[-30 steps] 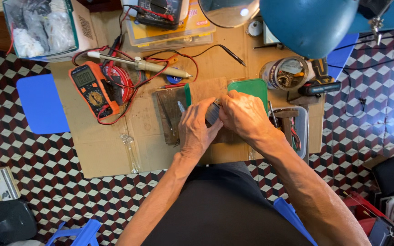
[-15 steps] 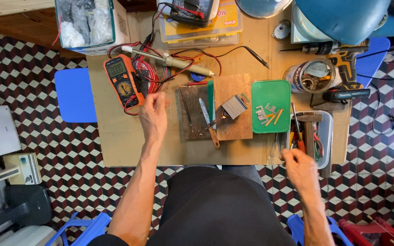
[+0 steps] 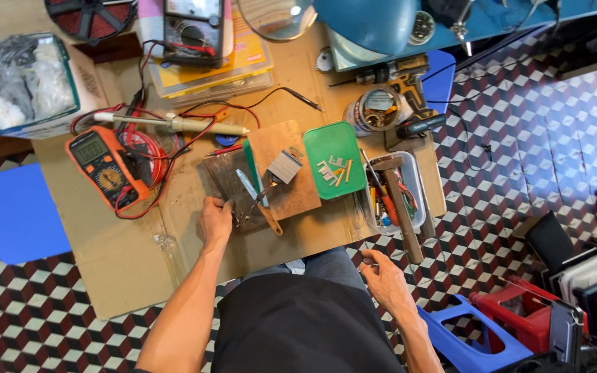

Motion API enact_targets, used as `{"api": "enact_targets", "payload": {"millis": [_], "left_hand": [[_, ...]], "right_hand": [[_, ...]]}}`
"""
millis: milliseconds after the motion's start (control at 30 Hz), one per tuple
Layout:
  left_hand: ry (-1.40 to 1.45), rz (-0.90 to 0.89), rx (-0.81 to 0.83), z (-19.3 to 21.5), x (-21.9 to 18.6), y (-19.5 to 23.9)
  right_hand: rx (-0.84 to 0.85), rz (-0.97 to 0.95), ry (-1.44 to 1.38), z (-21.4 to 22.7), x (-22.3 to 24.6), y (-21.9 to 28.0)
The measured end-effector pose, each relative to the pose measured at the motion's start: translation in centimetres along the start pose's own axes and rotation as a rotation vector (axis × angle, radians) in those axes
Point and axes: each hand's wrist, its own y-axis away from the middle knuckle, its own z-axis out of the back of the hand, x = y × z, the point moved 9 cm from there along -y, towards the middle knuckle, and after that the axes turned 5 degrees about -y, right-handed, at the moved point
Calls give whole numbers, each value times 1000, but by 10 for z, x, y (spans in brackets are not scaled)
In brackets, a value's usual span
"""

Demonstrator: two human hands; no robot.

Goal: The person works on a small electrical component, likely a motor or transformer, using pliers, a knife, and a hammer. They cut wires, scrape surfaces, and tap the component to adjust or disassemble parts. The task involves repeated tool use and careful manipulation of the object.

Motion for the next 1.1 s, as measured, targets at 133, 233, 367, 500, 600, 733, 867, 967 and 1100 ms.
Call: {"api": "enact_targets", "payload": {"millis": [133,233,367,500,600,733,867,967,1100], "left_hand": [[81,-41,121,2,-1,6],[287,-25,161,11,5,11],[539,11,183,20,15,33],[569,62,145,34,19,68],[564,143,124,33,12,97],[630,202,65,42,-17,126],[573,141,-249,91,-50,160],[585,55,-443,125,-87,190],[462,-121,-326,139,-161,227]], "right_hand": [[-360,70,46,53,-19,-20],[-567,225,217,83,-16,-49],[-519,131,196,101,-43,-104],[-483,350,351,107,-34,-142],[-320,323,441,98,-37,-172],[-218,341,452,101,-28,-186],[-188,363,415,116,-19,-170],[-173,298,422,132,-13,-147],[-248,305,299,175,22,-100]]}}
